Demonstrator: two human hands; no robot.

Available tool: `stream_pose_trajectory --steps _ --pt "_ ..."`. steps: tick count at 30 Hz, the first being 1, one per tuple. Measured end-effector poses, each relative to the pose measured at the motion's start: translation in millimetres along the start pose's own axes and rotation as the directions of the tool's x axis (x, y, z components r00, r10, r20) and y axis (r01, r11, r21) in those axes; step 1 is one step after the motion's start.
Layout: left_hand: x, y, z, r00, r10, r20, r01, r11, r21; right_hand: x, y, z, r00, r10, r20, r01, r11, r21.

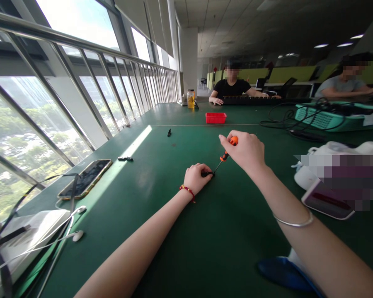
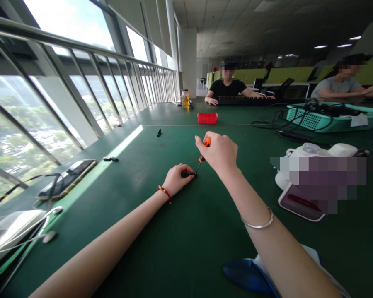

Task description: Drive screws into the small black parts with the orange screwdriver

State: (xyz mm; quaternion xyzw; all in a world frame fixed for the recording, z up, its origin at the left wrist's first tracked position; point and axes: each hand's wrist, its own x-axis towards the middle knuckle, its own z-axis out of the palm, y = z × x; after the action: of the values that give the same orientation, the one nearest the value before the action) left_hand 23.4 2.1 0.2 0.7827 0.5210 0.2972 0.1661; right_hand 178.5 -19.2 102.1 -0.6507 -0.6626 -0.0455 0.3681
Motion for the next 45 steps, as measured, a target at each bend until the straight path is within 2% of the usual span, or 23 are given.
stream_pose_trajectory --steps 5,7,12,17,21,25,38,45 --pt "-0.1 0.4 -0.2 1.0 0.002 -0.002 -0.002 1.0 0.016 1.6 0.5 -1.1 0.995 -0.037 0.092 0.023 0.989 0.148" --pt "-0.3 0.5 -0.4 1.0 0.0 -0.002 0.0 1.0 0.019 1.9 0.7 -2.2 0.993 -0.027 0.119 0.009 0.988 0.154" --pt "-0.6 0.4 -0.6 1.0 -0.01 0.002 0.01 1.0 0.008 1.1 0.5 -3.3 0.998 -0.011 0.067 0.004 0.996 0.094" --pt "-0.2 -0.3 -0.2 1.0 0.001 -0.002 -0.001 1.0 0.013 1.2 -1.6 -5.2 0.994 0.003 0.109 -0.018 0.99 0.137" --pt "0.0 0.0 -0.4 1.0 -0.007 0.001 0.007 1.0 0.01 0.8 -1.7 -3.5 0.997 0.004 0.075 -0.01 0.997 0.083" --pt "-0.3 0.8 -0.8 1.0 -0.007 0.002 0.007 1.0 0.003 1.5 1.4 0.4 0.995 -0.049 0.089 0.037 0.99 0.135" --pt "0.1 -0.3 -0.1 1.0 -0.003 0.006 0.003 1.0 0.018 0.2 -2.2 -3.2 0.995 -0.016 0.094 0.002 0.989 0.147" --pt "0.1 0.0 -0.2 1.0 -0.004 0.005 0.003 1.0 0.007 0.8 -1.0 -1.2 0.997 -0.044 0.059 0.037 0.991 0.126"
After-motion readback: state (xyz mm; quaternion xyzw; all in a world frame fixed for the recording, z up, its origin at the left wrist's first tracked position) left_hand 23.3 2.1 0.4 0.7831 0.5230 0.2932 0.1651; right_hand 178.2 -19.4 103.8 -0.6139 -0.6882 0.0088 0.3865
